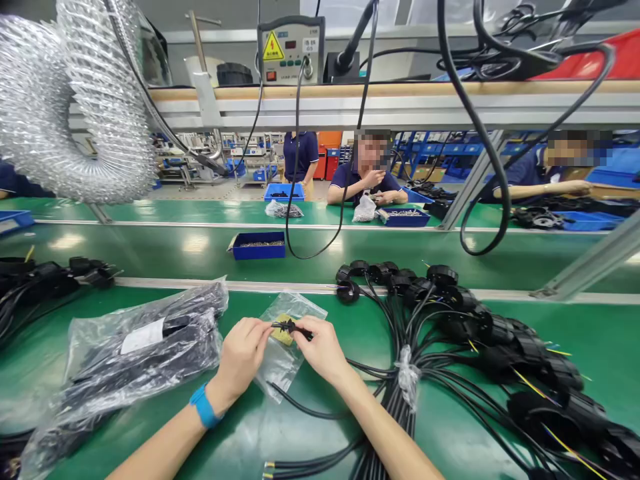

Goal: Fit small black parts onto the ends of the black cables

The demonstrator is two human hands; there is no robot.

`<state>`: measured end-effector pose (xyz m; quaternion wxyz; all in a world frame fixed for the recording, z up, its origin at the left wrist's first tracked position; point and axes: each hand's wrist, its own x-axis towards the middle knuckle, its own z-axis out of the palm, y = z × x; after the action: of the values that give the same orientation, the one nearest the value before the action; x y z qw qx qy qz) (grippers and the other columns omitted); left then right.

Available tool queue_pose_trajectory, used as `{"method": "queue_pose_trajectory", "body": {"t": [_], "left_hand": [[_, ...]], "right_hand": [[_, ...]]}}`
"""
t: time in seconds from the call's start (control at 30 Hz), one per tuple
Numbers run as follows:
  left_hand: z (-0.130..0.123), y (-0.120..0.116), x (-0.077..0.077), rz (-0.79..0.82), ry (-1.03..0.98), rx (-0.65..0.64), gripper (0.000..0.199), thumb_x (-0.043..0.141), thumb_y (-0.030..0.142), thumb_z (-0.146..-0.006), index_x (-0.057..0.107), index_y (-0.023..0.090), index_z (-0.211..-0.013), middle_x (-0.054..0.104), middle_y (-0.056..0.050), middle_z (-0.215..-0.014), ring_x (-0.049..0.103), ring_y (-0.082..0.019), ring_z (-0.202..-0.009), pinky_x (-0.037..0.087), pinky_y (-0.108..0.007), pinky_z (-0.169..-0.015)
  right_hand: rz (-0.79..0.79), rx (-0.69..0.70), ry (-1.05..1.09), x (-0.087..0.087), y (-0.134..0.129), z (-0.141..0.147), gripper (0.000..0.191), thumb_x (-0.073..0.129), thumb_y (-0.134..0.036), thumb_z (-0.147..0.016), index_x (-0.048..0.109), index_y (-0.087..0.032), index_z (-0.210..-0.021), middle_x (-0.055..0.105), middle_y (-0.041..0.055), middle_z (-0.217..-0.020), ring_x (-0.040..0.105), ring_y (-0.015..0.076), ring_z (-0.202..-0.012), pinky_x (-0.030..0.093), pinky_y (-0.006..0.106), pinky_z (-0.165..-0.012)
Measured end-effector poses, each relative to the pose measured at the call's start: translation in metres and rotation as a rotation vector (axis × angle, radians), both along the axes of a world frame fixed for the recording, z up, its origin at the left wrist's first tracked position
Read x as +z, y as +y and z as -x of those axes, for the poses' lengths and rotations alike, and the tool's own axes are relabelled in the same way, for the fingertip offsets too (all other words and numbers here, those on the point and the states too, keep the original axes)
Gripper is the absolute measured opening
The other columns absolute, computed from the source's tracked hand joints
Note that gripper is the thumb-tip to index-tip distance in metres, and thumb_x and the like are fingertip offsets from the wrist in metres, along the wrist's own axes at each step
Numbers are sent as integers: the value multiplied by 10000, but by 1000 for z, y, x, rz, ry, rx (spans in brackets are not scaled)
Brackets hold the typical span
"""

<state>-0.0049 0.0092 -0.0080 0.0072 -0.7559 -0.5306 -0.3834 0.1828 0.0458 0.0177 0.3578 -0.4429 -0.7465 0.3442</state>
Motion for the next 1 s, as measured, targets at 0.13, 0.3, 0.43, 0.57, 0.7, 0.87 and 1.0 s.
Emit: {"method": "queue_pose_trajectory", "body": {"t": [0.13,0.3,0.43,0.57,0.7,0.87,1.0], "left_hand": [[-11,2,0,121,-309,75,191,468,224,-934,626,136,-874,599,-58,-859,527,-156,-837,404,-297,-779],[-29,4,4,395,-853,148,245,561,353,-873,670,134,-878,643,-71,-879,585,-156,-808,445,-264,-749],[-37,5,4,537,-1204,113,308,644,379,-797,686,90,-895,659,-91,-845,587,-155,-757,449,-245,-703],[-39,6,4,572,-1378,71,324,688,378,-756,696,75,-871,652,-88,-830,560,-133,-722,435,-227,-677],[-38,6,5,587,-1494,15,312,716,360,-734,701,79,-867,651,-81,-830,536,-112,-706,427,-216,-682],[-37,6,6,604,-1551,-31,311,718,351,-737,707,76,-883,642,-80,-827,519,-106,-705,411,-214,-677],[-37,5,6,633,-1589,-70,302,714,353,-745,704,77,-868,628,-79,-827,515,-108,-727,406,-222,-697]], "right_hand": [[121,-62,55,-3,-9,14,190,568,-184,-797,587,-137,-614,565,15,-612,522,116,-587,381,222,-583],[204,-82,123,-8,-12,19,151,577,-199,-778,628,-139,-649,600,25,-626,546,127,-577,409,223,-582],[173,-84,129,-14,-10,17,123,583,-188,-766,661,-144,-682,624,30,-648,576,140,-604,423,225,-595],[212,-87,147,-15,-11,17,122,587,-192,-764,671,-143,-691,629,30,-638,578,142,-603,425,225,-595],[252,-87,171,-13,-11,18,146,593,-224,-774,666,-136,-682,626,33,-621,570,141,-588,426,226,-592],[294,-91,195,-12,-11,18,172,616,-278,-778,679,-131,-715,631,44,-633,579,151,-601,436,233,-607],[292,-90,202,-13,-10,18,220,620,-324,-791,673,-126,-713,626,50,-621,572,151,-591,432,236,-601]]}}
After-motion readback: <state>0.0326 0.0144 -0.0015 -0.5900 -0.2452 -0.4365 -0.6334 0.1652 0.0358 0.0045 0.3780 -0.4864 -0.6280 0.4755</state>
